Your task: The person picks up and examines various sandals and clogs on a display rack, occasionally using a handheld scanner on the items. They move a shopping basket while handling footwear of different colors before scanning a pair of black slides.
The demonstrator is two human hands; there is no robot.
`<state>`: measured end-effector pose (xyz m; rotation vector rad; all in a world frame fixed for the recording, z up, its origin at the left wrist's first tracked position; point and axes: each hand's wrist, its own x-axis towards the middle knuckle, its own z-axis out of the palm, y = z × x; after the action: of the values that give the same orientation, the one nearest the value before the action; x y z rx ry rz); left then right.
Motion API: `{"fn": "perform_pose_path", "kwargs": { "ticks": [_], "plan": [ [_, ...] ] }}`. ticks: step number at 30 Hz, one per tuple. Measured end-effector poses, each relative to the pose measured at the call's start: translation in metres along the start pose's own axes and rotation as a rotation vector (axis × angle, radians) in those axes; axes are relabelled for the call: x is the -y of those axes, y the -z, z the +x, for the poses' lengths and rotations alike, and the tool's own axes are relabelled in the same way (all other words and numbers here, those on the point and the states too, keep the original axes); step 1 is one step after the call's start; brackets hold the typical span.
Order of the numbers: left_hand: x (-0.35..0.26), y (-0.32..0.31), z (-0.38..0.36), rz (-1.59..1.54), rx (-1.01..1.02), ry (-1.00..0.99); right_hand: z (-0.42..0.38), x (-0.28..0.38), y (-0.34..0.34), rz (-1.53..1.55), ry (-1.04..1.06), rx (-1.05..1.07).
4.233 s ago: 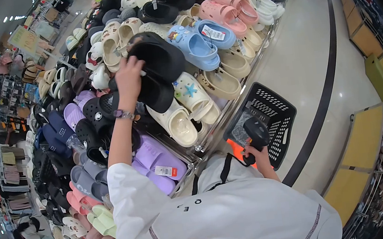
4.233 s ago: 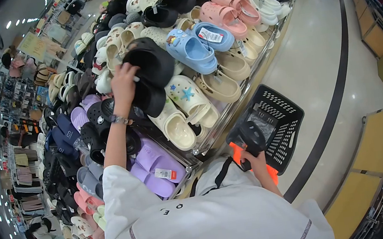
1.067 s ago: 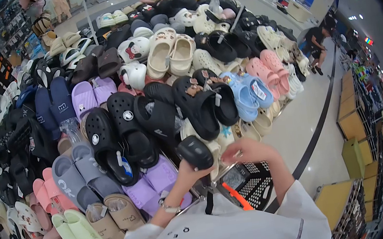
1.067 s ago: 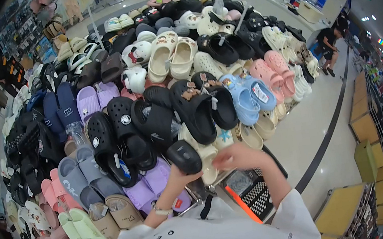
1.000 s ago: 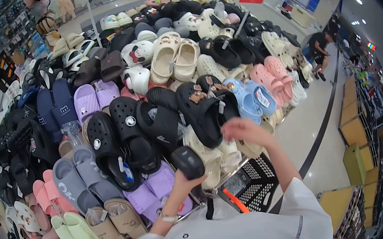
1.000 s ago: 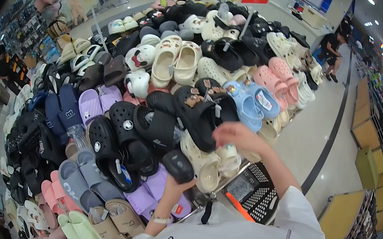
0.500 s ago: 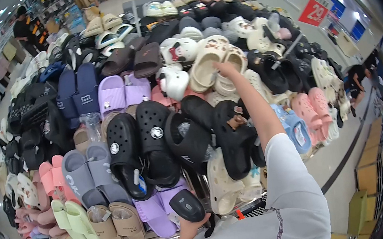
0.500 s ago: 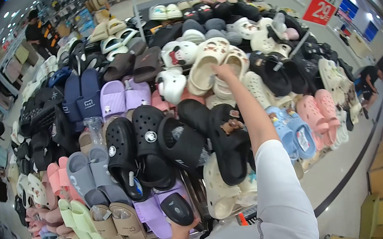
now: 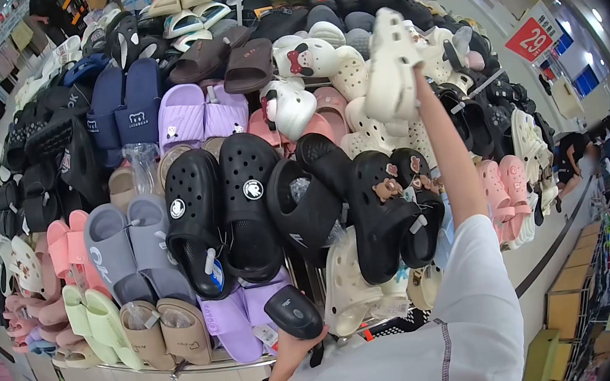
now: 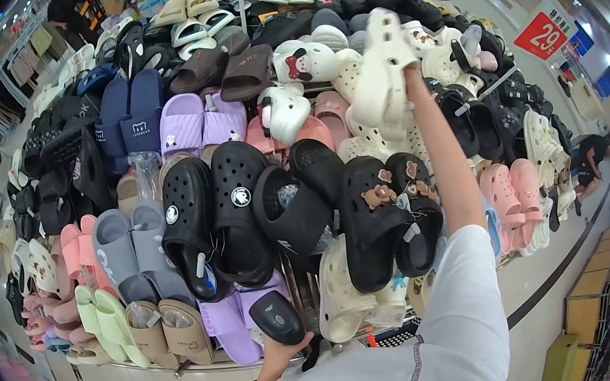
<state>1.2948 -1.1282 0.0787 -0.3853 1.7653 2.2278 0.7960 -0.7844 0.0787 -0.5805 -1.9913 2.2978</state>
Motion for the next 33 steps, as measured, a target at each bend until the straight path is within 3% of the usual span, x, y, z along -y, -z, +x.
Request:
{"fn": "perform_pose_path", "kwargs": {
  "ticks": [3, 11, 13, 17, 21, 23, 27, 33],
  "plan": [
    [0.012, -0.005, 0.004, 0.052, 0.020, -0.155, -0.005, 0.018, 0.017, -0.150, 0.116, -0.076],
    [0.007, -0.023, 0.001, 0.055, 0.056, -0.142, -0.064, 0.082, 0.050, -0.514, 0.423, -0.259],
    [0.001, -0.028, -0.001, 0.087, 0.044, -0.126, -0.110, 0.076, 0.016, -0.726, 0.700, -0.189],
    [0.003, -0.035, -0.003, 0.064, 0.076, -0.118, -0.135, 0.059, -0.032, -0.884, 0.689, -0.165],
    [-0.004, -0.041, -0.007, 0.034, 0.005, -0.125, -0.045, -0.007, -0.037, -0.812, 0.868, -0.166],
    [-0.003, -0.037, -0.008, 0.088, 0.015, -0.074, -0.046, -0.026, -0.053, -1.032, 0.844, -0.185],
    [-0.008, -0.037, -0.005, 0.020, -0.059, -0.103, -0.044, -0.033, -0.058, -1.088, 0.604, -0.086],
    [0.007, -0.029, 0.002, 0.093, -0.053, -0.114, -0.052, -0.028, -0.053, -1.107, 0.809, -0.053]
  ]
}}
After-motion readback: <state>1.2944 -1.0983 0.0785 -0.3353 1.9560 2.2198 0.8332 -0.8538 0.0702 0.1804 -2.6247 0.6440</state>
